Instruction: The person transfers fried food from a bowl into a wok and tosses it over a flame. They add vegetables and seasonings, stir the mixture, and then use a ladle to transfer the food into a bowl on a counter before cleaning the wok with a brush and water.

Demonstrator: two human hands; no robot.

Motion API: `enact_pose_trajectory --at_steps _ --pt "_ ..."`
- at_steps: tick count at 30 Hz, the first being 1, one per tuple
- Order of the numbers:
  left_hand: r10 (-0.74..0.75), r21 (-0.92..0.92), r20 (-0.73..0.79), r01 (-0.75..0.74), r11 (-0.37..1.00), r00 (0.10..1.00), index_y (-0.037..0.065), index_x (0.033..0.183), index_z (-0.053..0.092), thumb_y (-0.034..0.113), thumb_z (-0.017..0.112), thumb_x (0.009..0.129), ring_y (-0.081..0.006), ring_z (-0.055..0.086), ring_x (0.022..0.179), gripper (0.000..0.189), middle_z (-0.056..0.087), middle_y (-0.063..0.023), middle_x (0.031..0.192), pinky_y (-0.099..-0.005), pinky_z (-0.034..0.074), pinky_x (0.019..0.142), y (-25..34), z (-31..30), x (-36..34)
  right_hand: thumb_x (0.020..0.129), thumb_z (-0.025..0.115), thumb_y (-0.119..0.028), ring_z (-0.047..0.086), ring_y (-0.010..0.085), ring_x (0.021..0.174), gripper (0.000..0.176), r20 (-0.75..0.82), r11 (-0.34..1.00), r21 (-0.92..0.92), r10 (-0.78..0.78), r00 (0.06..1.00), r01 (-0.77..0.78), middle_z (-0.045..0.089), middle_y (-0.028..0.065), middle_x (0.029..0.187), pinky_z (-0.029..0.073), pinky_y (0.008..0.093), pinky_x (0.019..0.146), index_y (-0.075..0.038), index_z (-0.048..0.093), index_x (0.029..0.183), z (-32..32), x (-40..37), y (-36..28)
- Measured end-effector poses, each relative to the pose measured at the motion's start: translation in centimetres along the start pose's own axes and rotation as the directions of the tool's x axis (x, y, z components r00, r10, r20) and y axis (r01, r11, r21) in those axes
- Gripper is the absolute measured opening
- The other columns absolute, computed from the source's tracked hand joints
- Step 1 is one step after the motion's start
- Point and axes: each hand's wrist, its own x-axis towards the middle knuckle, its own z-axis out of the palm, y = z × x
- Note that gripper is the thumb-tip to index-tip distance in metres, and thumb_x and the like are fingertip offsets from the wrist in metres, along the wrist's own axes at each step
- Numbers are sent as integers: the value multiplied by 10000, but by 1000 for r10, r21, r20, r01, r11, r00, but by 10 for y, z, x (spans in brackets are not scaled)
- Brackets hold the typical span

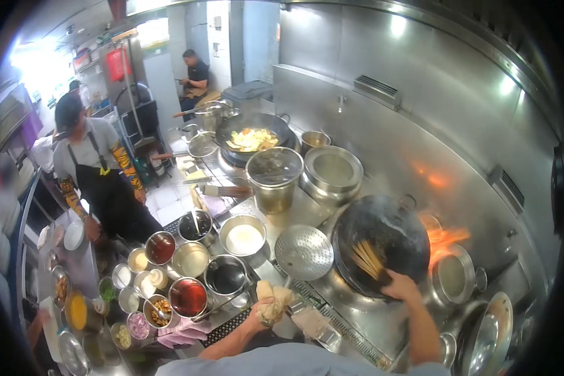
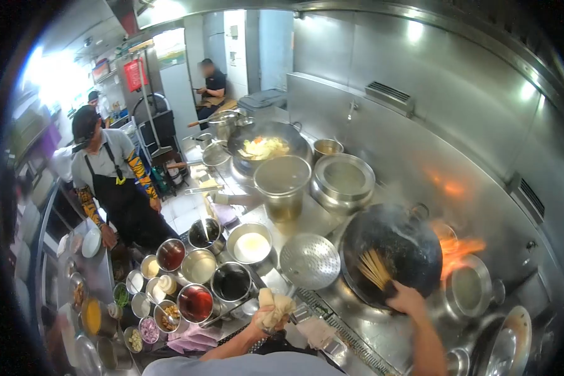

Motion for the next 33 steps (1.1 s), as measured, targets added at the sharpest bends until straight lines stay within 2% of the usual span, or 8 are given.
enact_pose_trajectory --at_steps 3,9,14,18,21,26,27,33 --pt "-80 -94 91 88 992 993 -9 1178 545 306 631 829 -283 642 762 478 649 -146 971 -366 534 618 13 -19 -2 681 674 -325 619 321 1061 668 12 937 -348 42 999 -35 638 182 1145 472 450 919 -227 522 1323 -31 17 86" --pt "-24 456 -414 230 860 910 -45 1144 555 264 689 781 -280 653 863 495 656 -161 981 -364 534 781 61 -16 -18 720 564 -227 627 365 987 473 -157 980 200 25 987 7 641 236 1069 492 447 839 -40 608 1152 -33 117 3" --pt "434 984 -2 79 -160 901 -11 1157 539 182 716 752 -176 617 847 483 630 -87 966 -300 508 737 52 94 -34 714 577 -271 583 372 1088 614 -34 973 195 130 991 -121 610 216 1170 480 442 907 -135 513 1309 11 40 -25" --pt "246 761 -218 7 648 944 8 1310 414 238 606 854 -270 635 916 545 616 -168 1100 -437 534 806 26 113 -50 719 601 -299 604 314 1086 703 147 974 -206 130 981 -98 622 162 1185 479 419 914 -197 439 1395 -27 -22 38" --pt "9 460 -213 92 883 977 24 1339 384 316 537 924 -306 633 949 531 594 -201 1147 -527 537 798 1 114 -11 727 595 -279 645 286 1009 537 -19 915 -274 304 952 -297 665 148 1096 515 416 840 -134 582 1243 -69 11 91" --pt "-152 333 -236 226 915 960 102 1273 399 509 506 927 -293 592 916 544 566 -129 1093 -502 530 744 -54 126 135 655 618 -238 662 342 940 385 -209 953 271 195 958 -135 676 203 994 529 421 806 -48 700 979 10 158 46" --pt "-196 278 -185 243 929 963 119 1226 420 486 524 927 -281 590 892 485 559 -111 1061 -472 533 703 -63 136 161 688 594 -250 632 362 998 562 -131 956 240 202 970 -167 648 227 1062 504 442 849 -95 568 1227 14 143 13" --pt "36 563 -390 208 800 920 102 1059 465 285 550 917 -225 563 740 247 546 -71 860 -377 472 610 -87 140 212 693 600 -268 628 317 1034 660 58 996 90 11 998 -16 645 171 1126 503 426 856 -193 490 1339 18 21 26"
